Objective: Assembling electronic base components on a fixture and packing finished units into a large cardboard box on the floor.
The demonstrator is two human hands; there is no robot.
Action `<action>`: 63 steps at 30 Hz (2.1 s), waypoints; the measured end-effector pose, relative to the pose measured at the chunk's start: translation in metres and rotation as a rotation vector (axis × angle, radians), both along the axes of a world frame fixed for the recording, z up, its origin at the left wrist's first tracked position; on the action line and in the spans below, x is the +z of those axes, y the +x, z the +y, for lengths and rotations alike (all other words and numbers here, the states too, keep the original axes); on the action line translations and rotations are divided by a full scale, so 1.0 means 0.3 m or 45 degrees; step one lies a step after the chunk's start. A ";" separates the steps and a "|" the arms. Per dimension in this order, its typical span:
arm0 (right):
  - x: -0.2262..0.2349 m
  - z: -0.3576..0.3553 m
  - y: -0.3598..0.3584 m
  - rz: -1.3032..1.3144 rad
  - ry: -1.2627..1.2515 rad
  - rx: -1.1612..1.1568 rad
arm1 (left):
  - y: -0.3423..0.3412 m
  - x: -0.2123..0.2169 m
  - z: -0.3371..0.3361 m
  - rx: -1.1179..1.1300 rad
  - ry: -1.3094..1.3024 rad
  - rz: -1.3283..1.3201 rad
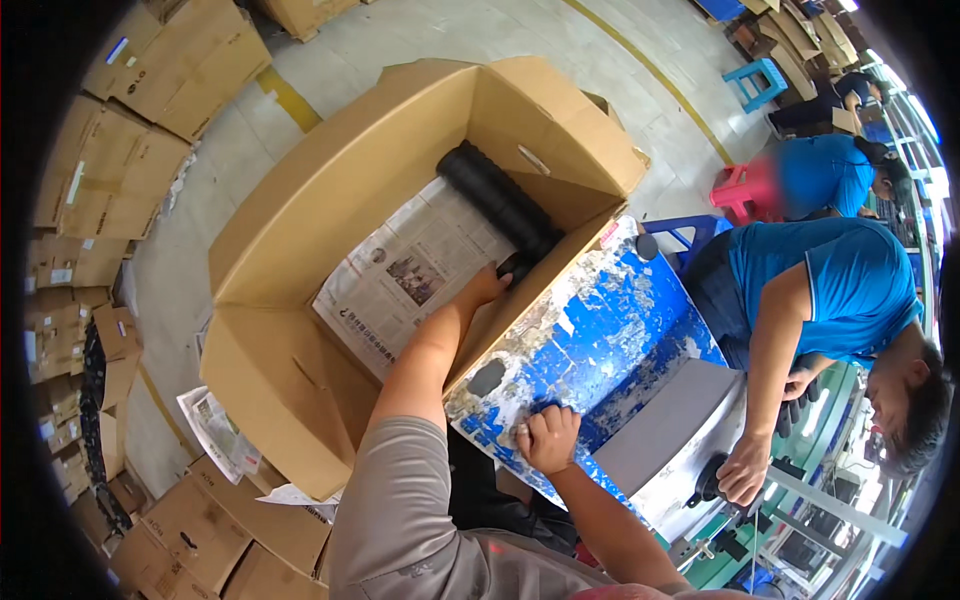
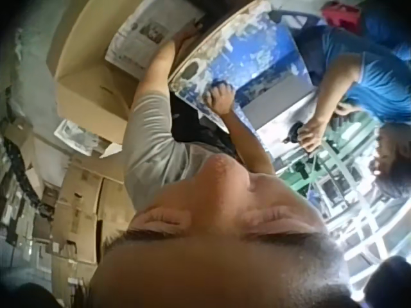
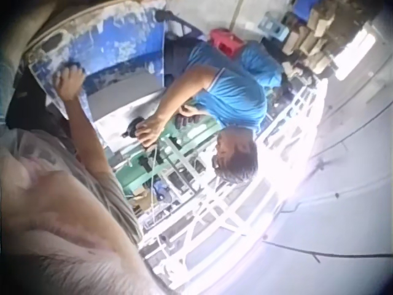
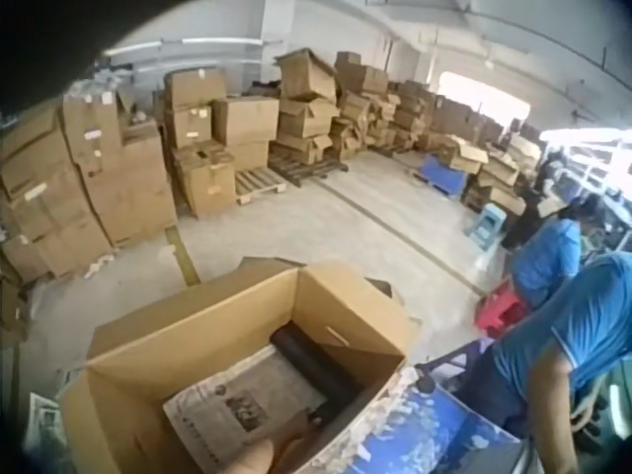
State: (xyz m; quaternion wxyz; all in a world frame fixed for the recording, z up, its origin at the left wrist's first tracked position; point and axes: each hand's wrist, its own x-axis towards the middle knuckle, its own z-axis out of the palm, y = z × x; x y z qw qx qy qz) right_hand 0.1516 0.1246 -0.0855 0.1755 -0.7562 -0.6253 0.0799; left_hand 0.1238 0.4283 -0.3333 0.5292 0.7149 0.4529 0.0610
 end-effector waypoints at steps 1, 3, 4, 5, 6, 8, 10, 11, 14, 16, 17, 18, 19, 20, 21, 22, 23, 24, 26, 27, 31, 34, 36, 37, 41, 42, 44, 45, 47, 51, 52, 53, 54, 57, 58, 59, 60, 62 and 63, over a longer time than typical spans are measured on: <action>0.000 0.000 0.008 0.007 -0.016 0.003 | 0.019 -0.012 -0.001 -0.152 -0.175 0.018; 0.000 -0.003 0.023 0.022 -0.021 -0.004 | 0.037 -0.010 -0.055 -0.116 -0.114 -0.096; -0.003 -0.007 0.028 0.015 -0.016 -0.020 | 0.036 0.006 -0.079 -0.054 -0.047 -0.199; -0.003 -0.009 0.032 0.022 0.002 -0.021 | 0.036 0.027 -0.081 -0.023 -0.073 -0.152; -0.001 -0.005 0.022 0.047 0.035 0.000 | -0.010 0.046 -0.076 -0.016 -0.049 -0.140; 0.018 0.001 0.004 0.050 0.082 0.023 | -0.118 0.098 -0.075 -0.002 -0.158 -0.290; 0.025 -0.011 0.011 0.059 0.113 0.015 | -0.164 0.245 -0.090 -0.014 -0.121 -0.309; 0.029 -0.020 0.011 0.065 0.124 0.004 | -0.206 0.356 -0.077 0.020 -0.231 -0.329; 0.038 -0.042 -0.007 0.042 0.209 0.002 | -0.375 0.739 -0.098 0.287 -0.227 -0.532; 0.072 -0.067 -0.026 0.033 0.234 0.018 | -0.477 1.029 -0.179 0.369 -0.085 -0.692; 0.072 -0.077 -0.031 0.046 0.198 -0.003 | -0.512 1.165 -0.234 0.371 -0.175 -0.811; 0.068 -0.084 -0.019 0.055 0.160 -0.032 | -0.528 1.272 -0.296 0.359 -0.272 -0.932; 0.067 -0.086 -0.003 0.125 -0.043 -0.031 | -0.555 1.335 -0.350 0.323 -0.296 -0.949; 0.051 -0.081 0.023 0.120 -0.007 -0.059 | -0.568 1.393 -0.404 0.264 -0.334 -0.960; 0.032 -0.080 0.062 0.461 0.004 -0.164 | -0.561 1.466 -0.470 0.197 -0.420 -0.982; 0.035 -0.098 0.074 0.813 0.011 -0.262 | -0.563 1.537 -0.539 0.092 -0.520 -0.991; 0.149 -0.106 0.023 1.094 0.012 -0.235 | -0.608 1.535 -0.603 0.096 -0.520 -0.980; 0.343 -0.126 -0.039 1.371 0.015 -0.209 | -0.644 1.528 -0.667 0.099 -0.523 -0.974; 0.585 -0.267 -0.097 1.854 0.062 -0.199 | -0.620 1.517 -0.826 0.023 -0.445 -1.125; 0.615 -0.343 -0.104 1.919 0.048 -0.180 | -0.600 1.495 -0.909 -0.059 -0.540 -1.241; 0.587 -0.649 -0.193 2.068 0.112 0.060 | -0.544 1.403 -1.189 -0.652 -0.664 -1.446; 0.565 -0.855 -0.236 2.208 0.085 -0.033 | -0.535 1.318 -1.324 -0.831 -0.606 -1.210; 0.402 -0.956 -0.249 2.485 -0.023 -0.289 | -0.527 1.274 -1.398 -0.637 -0.620 -0.874; 0.488 -0.989 -0.281 2.433 0.059 -0.471 | -0.529 1.247 -1.399 -0.500 -0.745 -0.636; 0.304 -0.994 -0.348 2.053 0.437 -0.922 | -0.560 1.159 -1.367 -0.258 -1.506 -0.463; 0.265 -0.996 -0.347 1.973 0.522 -1.066 | -0.528 1.223 -1.407 -0.177 -1.661 -0.389; 0.370 -0.962 -0.350 1.964 0.478 -1.144 | -0.520 1.271 -1.418 -0.066 -1.786 -0.333; 0.382 -0.951 -0.343 2.005 0.439 -1.087 | -0.518 1.247 -1.417 -0.281 -1.486 -0.423; 0.389 -0.931 -0.331 1.983 0.422 -1.012 | -0.494 1.197 -1.415 -0.482 -0.952 -0.531; 0.330 -0.941 -0.248 1.695 0.559 -0.997 | -0.411 1.226 -1.400 -0.422 -0.895 -0.471; 0.334 -0.948 -0.231 1.691 0.557 -0.999 | -0.399 1.238 -1.399 -0.422 -0.898 -0.474; 0.337 -0.955 -0.204 1.678 0.504 -1.002 | -0.385 1.248 -1.399 -0.429 -0.871 -0.491; 0.345 -0.967 -0.183 1.662 0.454 -1.008 | -0.366 1.257 -1.399 -0.440 -0.844 -0.510; 0.378 -0.973 -0.139 1.753 0.479 -0.971 | -0.309 1.274 -1.385 -0.495 -0.789 -0.590; 0.425 -0.971 -0.126 1.781 0.479 -1.006 | -0.291 1.281 -1.378 -0.523 -0.722 -0.636; 0.471 -0.973 -0.110 1.857 0.477 -1.013 | -0.270 1.287 -1.373 -0.575 -0.645 -0.628; 0.504 -0.970 -0.096 1.804 0.555 -1.025 | -0.240 1.308 -1.378 -0.581 -0.655 -0.625; 0.541 -0.973 -0.048 1.898 0.634 -1.014 | -0.195 1.363 -1.386 -0.710 -0.673 -0.652; 0.573 -0.968 -0.019 1.859 0.585 -0.983 | -0.175 1.369 -1.373 -0.761 -0.627 -0.709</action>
